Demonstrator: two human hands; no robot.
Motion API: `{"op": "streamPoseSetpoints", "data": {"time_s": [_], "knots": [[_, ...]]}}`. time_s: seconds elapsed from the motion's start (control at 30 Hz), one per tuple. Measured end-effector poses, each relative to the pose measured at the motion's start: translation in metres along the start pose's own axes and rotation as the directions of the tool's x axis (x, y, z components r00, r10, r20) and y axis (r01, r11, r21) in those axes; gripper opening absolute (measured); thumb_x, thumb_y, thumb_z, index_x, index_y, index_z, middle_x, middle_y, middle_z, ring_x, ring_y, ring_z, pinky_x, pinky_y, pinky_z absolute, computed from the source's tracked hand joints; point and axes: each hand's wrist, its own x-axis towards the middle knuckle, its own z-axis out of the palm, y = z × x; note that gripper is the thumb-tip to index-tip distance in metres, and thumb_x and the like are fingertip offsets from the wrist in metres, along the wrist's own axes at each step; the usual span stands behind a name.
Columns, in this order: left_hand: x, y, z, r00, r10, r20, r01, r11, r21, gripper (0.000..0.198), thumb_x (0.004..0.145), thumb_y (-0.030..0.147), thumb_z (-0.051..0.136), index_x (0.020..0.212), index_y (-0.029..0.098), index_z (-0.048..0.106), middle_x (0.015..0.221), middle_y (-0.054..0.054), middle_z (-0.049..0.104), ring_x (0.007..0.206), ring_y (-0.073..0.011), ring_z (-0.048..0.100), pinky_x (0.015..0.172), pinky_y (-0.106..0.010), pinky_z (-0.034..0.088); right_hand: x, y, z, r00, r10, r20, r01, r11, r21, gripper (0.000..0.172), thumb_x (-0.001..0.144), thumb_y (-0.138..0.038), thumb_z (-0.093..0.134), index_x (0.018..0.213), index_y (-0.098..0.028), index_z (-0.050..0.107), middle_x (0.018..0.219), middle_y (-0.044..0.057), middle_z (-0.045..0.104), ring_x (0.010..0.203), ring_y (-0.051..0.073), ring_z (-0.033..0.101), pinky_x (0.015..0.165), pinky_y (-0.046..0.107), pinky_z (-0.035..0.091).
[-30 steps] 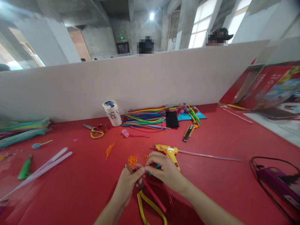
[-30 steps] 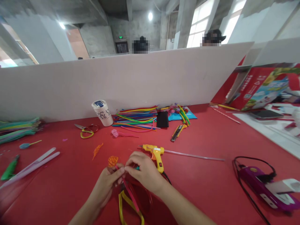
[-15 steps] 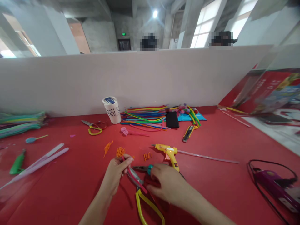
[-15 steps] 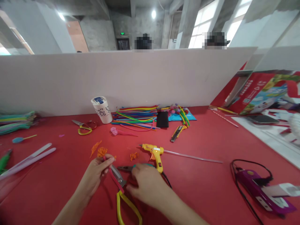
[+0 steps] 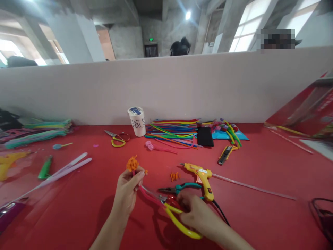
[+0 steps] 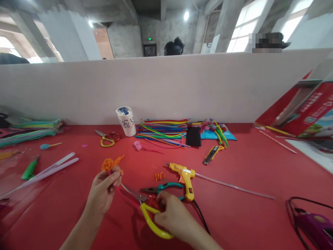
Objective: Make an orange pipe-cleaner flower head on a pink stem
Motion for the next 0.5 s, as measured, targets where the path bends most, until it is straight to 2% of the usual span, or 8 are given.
{"op": "streamPoseSetpoints", "data": {"time_s": [0.1,0.17,0.23,0.3,0.37,0.4,0.5], "knots": [[-0.003,0.006,0.0,0.999,0.044,0.004,-0.044,0.998,-0.054,0.015,0.058,0.024,0.068,0.053,0.016,0.056,0.046,0.007,0.04,0.044,-0.0051,0.033,0.043,-0.018,0.026,0.005,0.006,-0.004,0.998,-0.043,0.055,0.033,0.984,0.178,0.012,0.066,-0.021,0.052,0.072,-0.02,0.042,0.059,-0.006,0.041,0.049,0.007,0.04,0.045,0.017,0.032],[-0.004,0.007,0.0,0.998,0.055,0.0,-0.055,0.996,-0.067,0.014,0.058,0.022,0.067,0.052,0.016,0.056,0.047,0.007,0.04,0.044,-0.0056,0.034,0.043,-0.019,0.027,0.002,0.007,-0.005,0.996,-0.067,0.056,0.046,0.947,0.319,0.021,0.071,-0.037,0.053,0.074,-0.021,0.039,0.059,-0.007,0.035,0.044,0.007,0.034,0.042,0.017,0.032],[-0.004,0.005,0.001,0.997,0.071,-0.031,-0.072,0.995,-0.065,0.011,0.058,0.019,0.067,0.053,0.016,0.058,0.047,0.006,0.042,0.045,-0.0057,0.035,0.044,-0.018,0.028,-0.006,0.006,-0.004,0.995,-0.104,0.006,0.091,0.894,0.439,0.035,0.072,-0.054,0.052,0.076,-0.022,0.04,0.062,-0.006,0.037,0.046,0.008,0.035,0.042,0.019,0.034],[-0.006,0.002,0.001,0.993,0.092,-0.076,-0.096,0.994,-0.054,0.008,0.058,0.017,0.068,0.055,0.017,0.061,0.05,0.006,0.046,0.047,-0.0057,0.037,0.046,-0.018,0.031,-0.015,0.003,-0.004,0.984,-0.167,-0.063,0.178,0.909,0.377,0.043,0.07,-0.059,0.055,0.086,-0.02,0.047,0.069,-0.001,0.049,0.056,0.013,0.048,0.052,0.023,0.043],[-0.009,-0.001,0.002,0.988,0.115,-0.101,-0.119,0.992,-0.032,0.007,0.057,0.016,0.07,0.056,0.017,0.063,0.053,0.005,0.052,0.05,-0.0066,0.042,0.049,-0.017,0.035,-0.022,-0.002,-0.004,0.978,-0.186,-0.089,0.203,0.946,0.253,0.049,0.071,-0.053,0.058,0.107,-0.021,0.048,0.086,0.006,0.059,0.071,0.019,0.057,0.064,0.027,0.047],[-0.012,-0.003,0.002,0.986,0.128,-0.103,-0.131,0.991,-0.017,0.006,0.057,0.015,0.07,0.057,0.017,0.064,0.054,0.004,0.054,0.052,-0.0074,0.045,0.051,-0.018,0.037,-0.023,-0.004,-0.004,0.973,-0.213,-0.087,0.228,0.947,0.228,0.05,0.071,-0.051,0.058,0.111,-0.022,0.048,0.09,0.007,0.061,0.075,0.021,0.059,0.067,0.028,0.047],[-0.02,-0.006,0.003,0.98,0.196,-0.035,-0.193,0.978,0.077,0.005,0.062,0.015,0.068,0.059,0.018,0.066,0.056,0.003,0.058,0.054,-0.0091,0.049,0.053,-0.019,0.04,-0.023,-0.01,-0.004,0.957,-0.269,-0.107,0.283,0.948,0.147,0.042,0.071,-0.053,0.058,0.1,-0.022,0.053,0.087,0.006,0.063,0.076,0.023,0.061,0.07,0.029,0.047]]}}
